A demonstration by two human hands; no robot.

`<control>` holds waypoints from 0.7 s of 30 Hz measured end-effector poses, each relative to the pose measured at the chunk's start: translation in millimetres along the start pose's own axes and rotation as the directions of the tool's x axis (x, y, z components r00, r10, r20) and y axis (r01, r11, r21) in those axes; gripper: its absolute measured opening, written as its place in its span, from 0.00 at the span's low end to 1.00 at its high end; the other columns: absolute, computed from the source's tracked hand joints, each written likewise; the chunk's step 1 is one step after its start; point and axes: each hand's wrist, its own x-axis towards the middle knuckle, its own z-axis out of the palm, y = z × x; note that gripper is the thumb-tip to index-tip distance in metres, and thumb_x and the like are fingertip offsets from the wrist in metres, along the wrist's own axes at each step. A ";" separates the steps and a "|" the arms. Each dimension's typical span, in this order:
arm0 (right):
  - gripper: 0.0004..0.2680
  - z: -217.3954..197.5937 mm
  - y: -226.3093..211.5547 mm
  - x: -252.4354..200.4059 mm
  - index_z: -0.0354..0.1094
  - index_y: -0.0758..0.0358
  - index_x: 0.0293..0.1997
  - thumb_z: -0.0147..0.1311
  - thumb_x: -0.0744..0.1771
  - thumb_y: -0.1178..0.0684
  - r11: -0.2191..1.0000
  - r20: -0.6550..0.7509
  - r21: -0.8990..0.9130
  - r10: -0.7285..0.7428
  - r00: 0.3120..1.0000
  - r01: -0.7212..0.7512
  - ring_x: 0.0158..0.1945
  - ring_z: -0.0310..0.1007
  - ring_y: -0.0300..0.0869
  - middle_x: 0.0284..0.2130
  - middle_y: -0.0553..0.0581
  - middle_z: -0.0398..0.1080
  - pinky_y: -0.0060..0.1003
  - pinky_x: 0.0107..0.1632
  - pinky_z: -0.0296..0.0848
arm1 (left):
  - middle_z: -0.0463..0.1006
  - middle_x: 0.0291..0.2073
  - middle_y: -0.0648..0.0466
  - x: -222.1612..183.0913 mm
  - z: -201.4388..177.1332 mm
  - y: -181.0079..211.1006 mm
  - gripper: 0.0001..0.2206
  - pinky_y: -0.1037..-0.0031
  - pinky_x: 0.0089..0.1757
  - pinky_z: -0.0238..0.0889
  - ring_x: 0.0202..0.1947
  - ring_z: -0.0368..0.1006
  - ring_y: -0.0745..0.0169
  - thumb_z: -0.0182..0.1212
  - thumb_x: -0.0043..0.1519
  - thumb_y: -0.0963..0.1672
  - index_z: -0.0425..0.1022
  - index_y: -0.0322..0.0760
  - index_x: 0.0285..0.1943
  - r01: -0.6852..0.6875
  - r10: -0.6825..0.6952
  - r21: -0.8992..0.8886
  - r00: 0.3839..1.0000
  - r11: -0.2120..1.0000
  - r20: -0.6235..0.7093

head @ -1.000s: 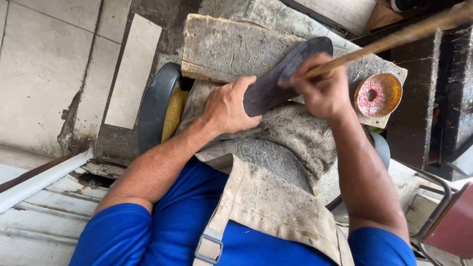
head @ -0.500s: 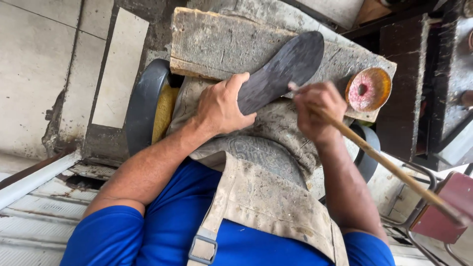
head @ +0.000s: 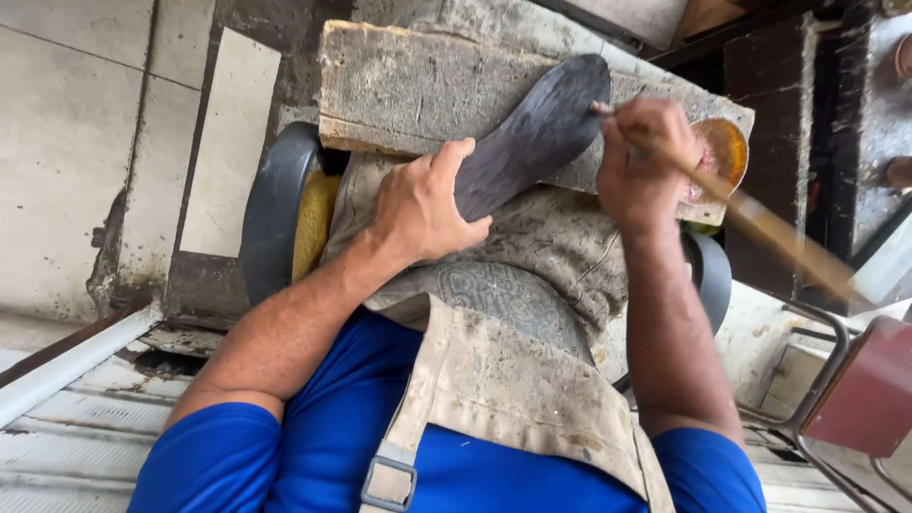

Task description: Applying a pink substance to a shoe sole using a brush at a repair bench.

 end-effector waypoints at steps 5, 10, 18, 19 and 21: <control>0.09 -0.7 -12.6 3.3 0.67 0.62 0.35 0.63 0.67 0.70 0.996 -0.005 0.003 0.089 0.996 -0.089 0.36 0.78 0.60 0.31 0.63 0.75 0.47 0.40 0.73 | 0.81 0.35 0.34 2.9 1.8 -4.8 0.34 0.49 0.36 0.74 0.36 0.82 0.34 0.75 0.48 0.53 0.71 0.35 0.60 -0.014 0.015 -0.010 0.999 1.000 0.037; 0.06 6.5 -8.9 29.5 0.65 0.67 0.40 0.59 0.68 0.70 0.995 -0.014 0.024 0.095 0.995 -0.094 0.41 0.75 0.52 0.36 0.62 0.71 0.47 0.43 0.78 | 0.83 0.47 0.42 5.4 4.0 -5.7 0.40 0.50 0.39 0.74 0.40 0.81 0.35 0.78 0.45 0.53 0.66 0.33 0.65 -0.046 0.045 0.083 0.999 0.996 0.005; 0.09 -7.5 -41.7 -11.7 0.63 0.63 0.44 0.57 0.69 0.71 0.832 0.054 0.263 0.492 0.869 -0.488 0.42 0.72 0.45 0.39 0.61 0.69 0.36 0.46 0.81 | 0.84 0.45 0.44 2.9 5.9 -7.7 0.41 0.48 0.38 0.73 0.38 0.80 0.35 0.78 0.44 0.54 0.65 0.38 0.65 0.010 -0.016 0.089 0.998 0.996 0.063; 0.09 -8.2 -34.9 -2.8 0.63 0.65 0.44 0.59 0.69 0.72 0.887 0.037 0.179 0.426 0.904 -0.426 0.38 0.74 0.46 0.37 0.61 0.70 0.37 0.40 0.81 | 0.84 0.42 0.45 3.1 5.5 -7.7 0.40 0.49 0.37 0.73 0.36 0.80 0.36 0.78 0.45 0.54 0.65 0.37 0.65 0.002 -0.008 0.100 0.998 0.995 0.066; 0.09 -6.4 -19.0 16.1 0.64 0.66 0.44 0.60 0.70 0.73 0.931 0.022 0.096 0.351 0.936 -0.351 0.34 0.76 0.46 0.34 0.62 0.72 0.39 0.34 0.82 | 0.83 0.39 0.45 3.8 5.6 -7.9 0.40 0.50 0.36 0.74 0.34 0.80 0.37 0.78 0.45 0.54 0.65 0.36 0.64 -0.009 0.002 0.117 0.998 0.993 0.062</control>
